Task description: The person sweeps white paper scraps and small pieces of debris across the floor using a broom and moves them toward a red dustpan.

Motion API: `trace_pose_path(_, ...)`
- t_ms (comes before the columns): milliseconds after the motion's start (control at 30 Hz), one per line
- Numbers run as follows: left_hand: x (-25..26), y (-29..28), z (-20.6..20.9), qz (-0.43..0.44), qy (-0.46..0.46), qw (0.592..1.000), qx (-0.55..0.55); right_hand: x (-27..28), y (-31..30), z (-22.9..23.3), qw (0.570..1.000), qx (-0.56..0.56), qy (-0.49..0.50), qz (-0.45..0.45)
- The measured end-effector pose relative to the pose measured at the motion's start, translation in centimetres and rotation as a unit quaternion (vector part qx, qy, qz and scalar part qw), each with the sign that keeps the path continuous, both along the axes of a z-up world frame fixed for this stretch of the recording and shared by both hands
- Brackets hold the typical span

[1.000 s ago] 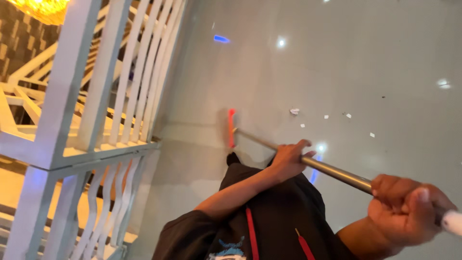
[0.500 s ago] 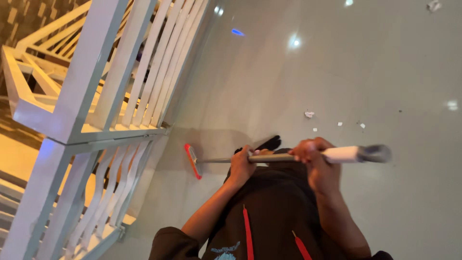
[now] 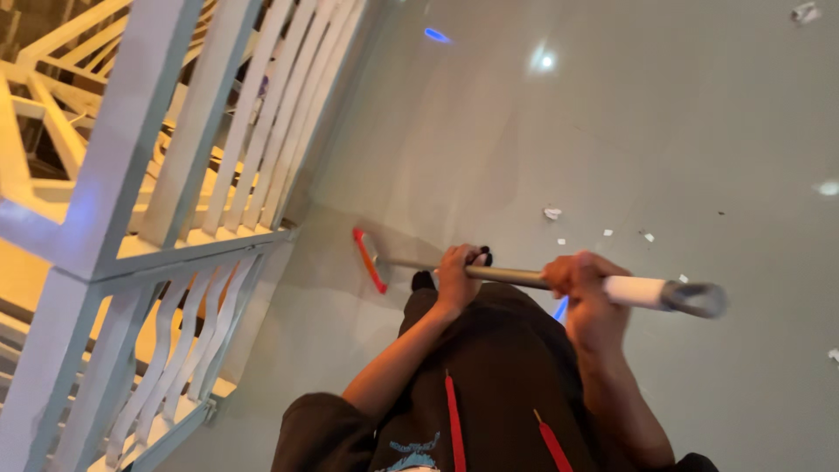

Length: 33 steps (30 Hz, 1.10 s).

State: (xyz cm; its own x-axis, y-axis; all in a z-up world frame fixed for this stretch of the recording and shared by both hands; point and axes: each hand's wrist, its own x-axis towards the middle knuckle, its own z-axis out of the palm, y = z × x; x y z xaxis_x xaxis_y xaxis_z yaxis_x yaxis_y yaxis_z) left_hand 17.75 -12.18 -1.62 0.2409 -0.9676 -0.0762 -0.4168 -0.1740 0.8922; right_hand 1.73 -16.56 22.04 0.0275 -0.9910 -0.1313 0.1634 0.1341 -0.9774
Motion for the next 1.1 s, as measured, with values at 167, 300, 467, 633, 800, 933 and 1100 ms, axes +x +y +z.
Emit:
trace_pose_path(167, -5.6, -5.1, 1.9, -0.038, 0.016, 0.999, -0.012, -4.2, -2.3, 2.7, 0.995, -0.079, -0.029, -0.058)
trace_pose_path(300, -9.0, -7.6, 3.8, -0.079, 0.025, 0.996, -0.018, -6.2, -3.0, 4.7, 0.989, -0.102, 0.012, -0.101)
trace_pose_path(467, -11.0, -9.3, 4.7, -0.132, 0.027, 0.991, -0.009, -6.8, -2.8, 6.1, 0.976, -0.125, 0.055, -0.17)
trace_pose_path(633, -10.9, -10.1, 6.4, -0.198, 0.103, 0.972, -0.079, -5.7, -1.8, 7.6, 0.968, -0.147, 0.079, -0.188)
trace_pose_path(800, -8.4, -11.2, 10.1, -0.312, 0.074, 0.947, 0.007, -2.8, 0.5, 9.2, 0.962, -0.193, 0.078, -0.178)
trace_pose_path(933, -4.9, -10.2, 12.7, -0.346, 0.051, 0.935, -0.068, -0.7, 2.1, 11.1, 0.943, -0.237, 0.118, -0.203)
trace_pose_path(1100, 1.9, -7.6, 13.2, -0.346, 0.034, 0.938, -0.011, 2.2, 3.7, 10.6, 0.959, -0.247, 0.035, -0.133)
